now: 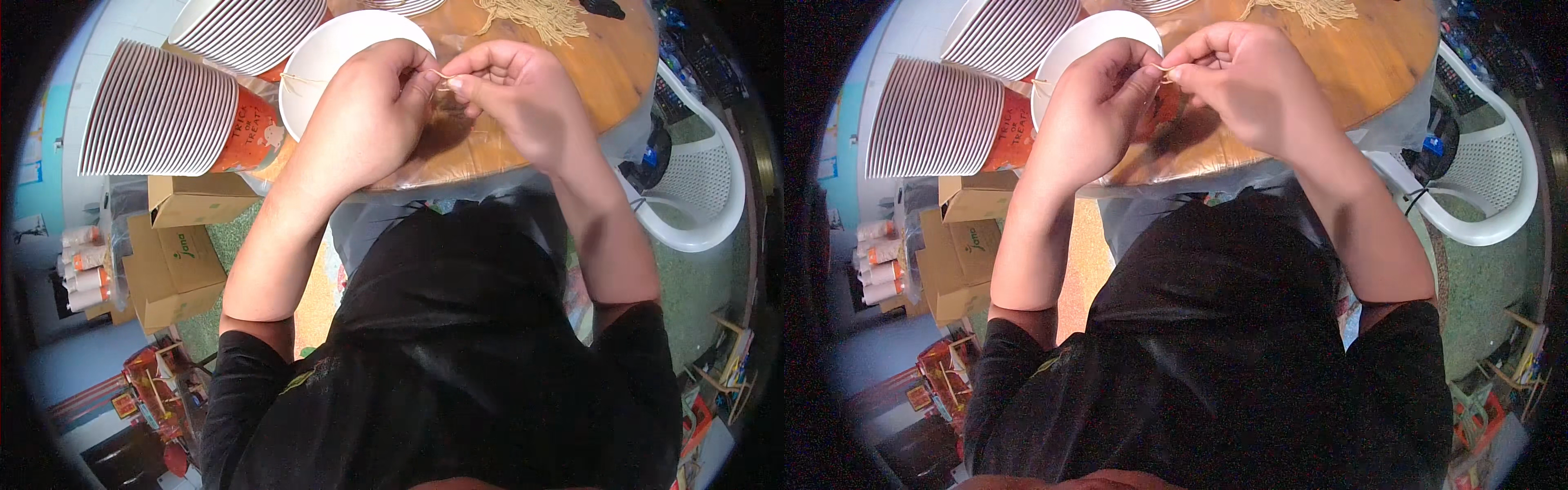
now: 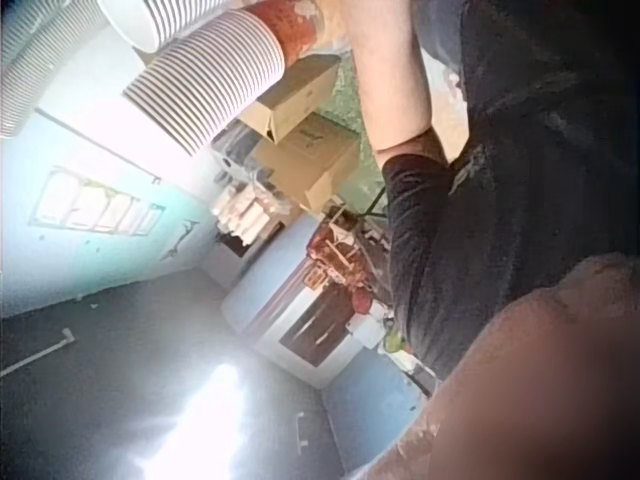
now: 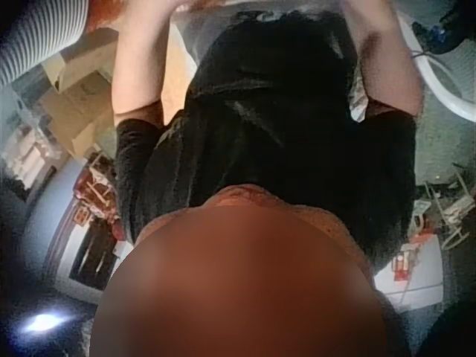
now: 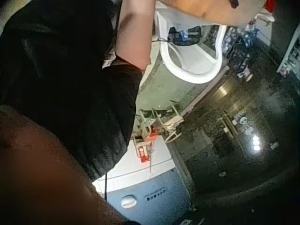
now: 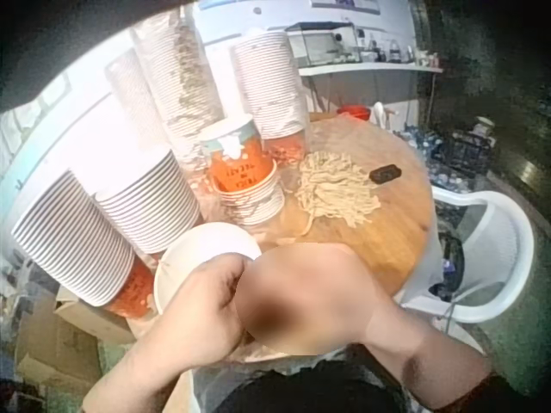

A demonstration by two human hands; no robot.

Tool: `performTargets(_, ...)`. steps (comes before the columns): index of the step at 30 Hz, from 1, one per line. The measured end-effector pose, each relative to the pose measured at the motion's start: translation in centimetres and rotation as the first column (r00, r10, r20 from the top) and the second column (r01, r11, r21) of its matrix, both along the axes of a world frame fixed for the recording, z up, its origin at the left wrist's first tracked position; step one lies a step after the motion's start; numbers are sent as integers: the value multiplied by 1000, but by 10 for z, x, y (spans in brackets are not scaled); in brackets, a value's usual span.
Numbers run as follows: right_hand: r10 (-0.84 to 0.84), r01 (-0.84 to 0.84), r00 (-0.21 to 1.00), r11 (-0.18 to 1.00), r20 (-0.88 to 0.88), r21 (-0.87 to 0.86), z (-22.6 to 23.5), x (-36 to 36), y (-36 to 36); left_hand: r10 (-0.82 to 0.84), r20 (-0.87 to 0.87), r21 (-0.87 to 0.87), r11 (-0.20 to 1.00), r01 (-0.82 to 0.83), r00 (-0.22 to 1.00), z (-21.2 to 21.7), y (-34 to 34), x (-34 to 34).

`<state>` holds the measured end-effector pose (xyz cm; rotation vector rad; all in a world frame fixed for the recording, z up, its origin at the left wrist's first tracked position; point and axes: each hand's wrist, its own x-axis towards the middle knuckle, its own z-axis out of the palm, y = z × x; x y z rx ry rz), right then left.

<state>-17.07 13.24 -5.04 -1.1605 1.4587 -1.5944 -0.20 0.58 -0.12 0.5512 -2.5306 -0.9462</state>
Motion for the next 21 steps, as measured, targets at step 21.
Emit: performTargets(21,-779,234,511,533,-364,-813,-45,32,-21,-11,-352,236,967,100,936,-13,10,15)
